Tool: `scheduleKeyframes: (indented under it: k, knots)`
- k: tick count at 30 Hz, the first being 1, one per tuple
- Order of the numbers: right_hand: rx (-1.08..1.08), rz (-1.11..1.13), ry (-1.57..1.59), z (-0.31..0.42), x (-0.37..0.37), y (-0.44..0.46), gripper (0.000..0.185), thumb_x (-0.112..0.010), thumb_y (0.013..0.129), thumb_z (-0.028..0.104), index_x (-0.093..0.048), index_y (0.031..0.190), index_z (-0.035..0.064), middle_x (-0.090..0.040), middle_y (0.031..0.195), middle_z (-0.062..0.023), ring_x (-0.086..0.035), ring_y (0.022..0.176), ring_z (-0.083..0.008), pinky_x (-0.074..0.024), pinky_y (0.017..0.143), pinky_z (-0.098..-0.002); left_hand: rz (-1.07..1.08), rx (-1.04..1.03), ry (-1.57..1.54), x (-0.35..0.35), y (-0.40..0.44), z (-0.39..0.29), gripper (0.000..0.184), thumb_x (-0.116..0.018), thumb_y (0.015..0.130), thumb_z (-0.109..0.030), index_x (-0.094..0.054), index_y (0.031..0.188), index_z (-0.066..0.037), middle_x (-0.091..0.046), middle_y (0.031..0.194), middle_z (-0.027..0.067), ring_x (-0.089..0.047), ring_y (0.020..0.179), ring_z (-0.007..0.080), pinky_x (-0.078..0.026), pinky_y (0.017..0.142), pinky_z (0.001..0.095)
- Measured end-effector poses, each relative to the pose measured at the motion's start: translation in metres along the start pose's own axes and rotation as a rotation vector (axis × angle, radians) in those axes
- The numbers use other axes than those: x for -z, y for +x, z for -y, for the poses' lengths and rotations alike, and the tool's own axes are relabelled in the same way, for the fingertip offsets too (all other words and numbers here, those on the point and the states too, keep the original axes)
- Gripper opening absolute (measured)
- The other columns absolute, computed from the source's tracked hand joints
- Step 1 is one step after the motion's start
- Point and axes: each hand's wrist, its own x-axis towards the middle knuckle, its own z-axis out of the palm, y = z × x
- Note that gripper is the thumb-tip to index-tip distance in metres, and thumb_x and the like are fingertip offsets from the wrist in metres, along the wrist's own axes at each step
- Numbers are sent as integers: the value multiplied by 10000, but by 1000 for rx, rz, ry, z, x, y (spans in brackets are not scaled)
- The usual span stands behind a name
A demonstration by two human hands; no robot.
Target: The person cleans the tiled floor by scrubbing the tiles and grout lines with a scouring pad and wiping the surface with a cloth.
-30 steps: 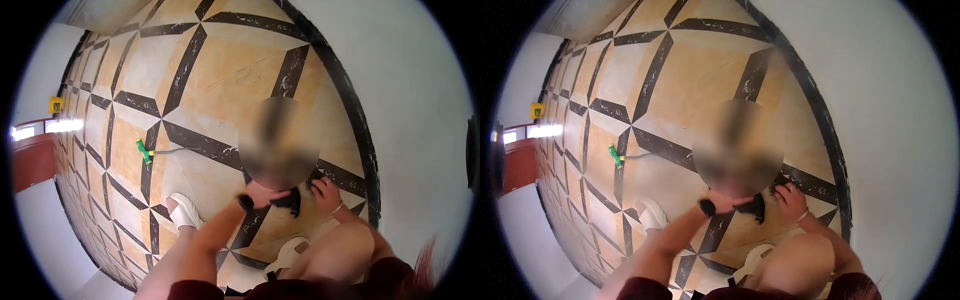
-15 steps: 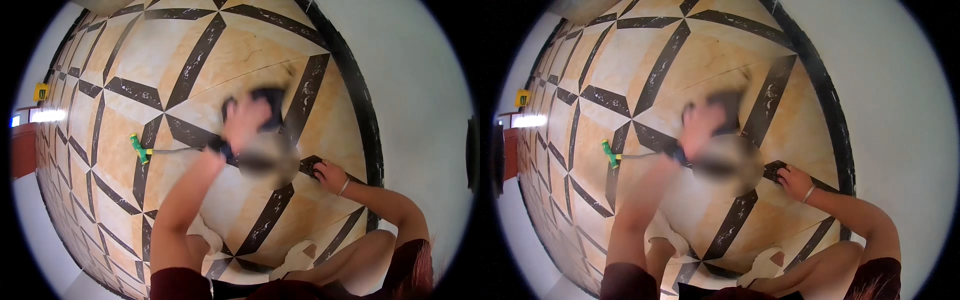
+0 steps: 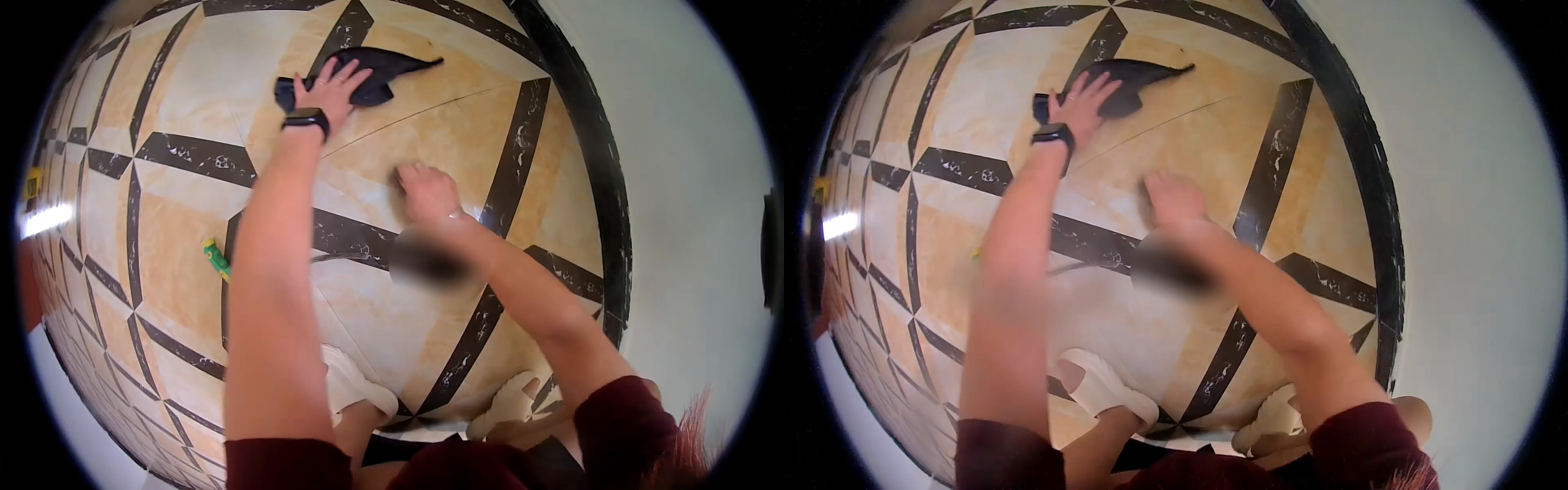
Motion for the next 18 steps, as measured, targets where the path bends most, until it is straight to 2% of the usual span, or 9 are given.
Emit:
scheduleKeyframes:
  k: [2, 3, 4, 6, 8, 10, 14, 16, 18]
  knots:
    - [-115, -28, 24, 5, -10, 3, 227, -513, 799, 81, -520, 1024, 59, -569, 959, -155, -561, 894, -342, -456, 772, -435, 112, -103, 10, 15, -12, 13, 755, -569, 820, -61, -233, 1448, -312, -160, 1538, -58, -117, 1426, 220, -168, 1023, 703]
    - [-245, 37, 41, 18, 1, -14, 221, -508, 819, 74, -510, 1040, 55, -571, 940, -154, -559, 884, -341, -456, 746, -443, 99, -172, 38, 11, -22, 22, 693, -583, 837, -164, -264, 1434, -315, -180, 1531, -62, -123, 1422, 215, -163, 1016, 711]
    - [-367, 21, 233, 7, -25, -52, 209, -495, 841, 95, -506, 1045, 48, -563, 959, -157, -551, 923, -329, -438, 818, -428, 77, -238, 65, 6, -30, 30, 644, -596, 853, -267, -294, 1420, -318, -200, 1524, -66, -129, 1417, 210, -158, 1010, 720]
    - [-432, 49, 171, -5, -36, -60, 190, -478, 872, 116, -511, 1044, 44, -565, 968, -158, -555, 958, -310, -436, 868, -408, 124, -319, -35, 18, -41, 35, 640, -594, 842, -289, -311, 1416, -305, -192, 1527, -54, -109, 1420, 220, -145, 1008, 722]
    - [-346, 122, -333, 11, -3, -15, 169, -470, 888, 117, -529, 1031, 50, -585, 947, -154, -578, 949, -299, -468, 824, -400, 135, -296, -79, 17, -38, 36, 617, -578, 848, -276, -326, 1410, -302, -194, 1526, -56, -110, 1419, 216, -141, 1013, 716]
    - [-564, 158, -276, -10, 20, 45, 154, -492, 876, 125, -557, 1002, 64, -617, 941, -138, -610, 921, -299, -493, 785, -402, 111, -322, -145, 12, -37, 41, 619, -580, 845, -250, -329, 1406, -314, -197, 1524, -57, -101, 1420, 215, -128, 1024, 707]
    - [-390, 413, -583, -27, 153, 130, 140, -506, 867, 139, -575, 980, 93, -628, 973, -144, -617, 900, -345, -499, 772, -422, 232, -322, -223, 36, -39, 45, 625, -582, 847, -159, -343, 1402, -317, -206, 1521, -60, -121, 1417, 212, -117, 1040, 683]
    - [-302, 233, -455, 6, 228, 129, 141, -517, 872, 143, -580, 989, 98, -626, 966, -145, -621, 911, -331, -506, 781, -422, 193, -348, -224, 26, -39, 47, 604, -577, 842, -160, -374, 1388, -319, -219, 1518, -61, -145, 1413, 216, -116, 1042, 671]
    - [-348, 157, -300, 10, 272, 99, 154, -541, 871, 158, -581, 1005, 92, -626, 990, -142, -621, 938, -315, -508, 812, -407, 200, -435, -197, 9, -46, 47, 594, -567, 821, -164, -407, 1370, -327, -241, 1511, -69, -151, 1414, 209, -106, 1050, 656]
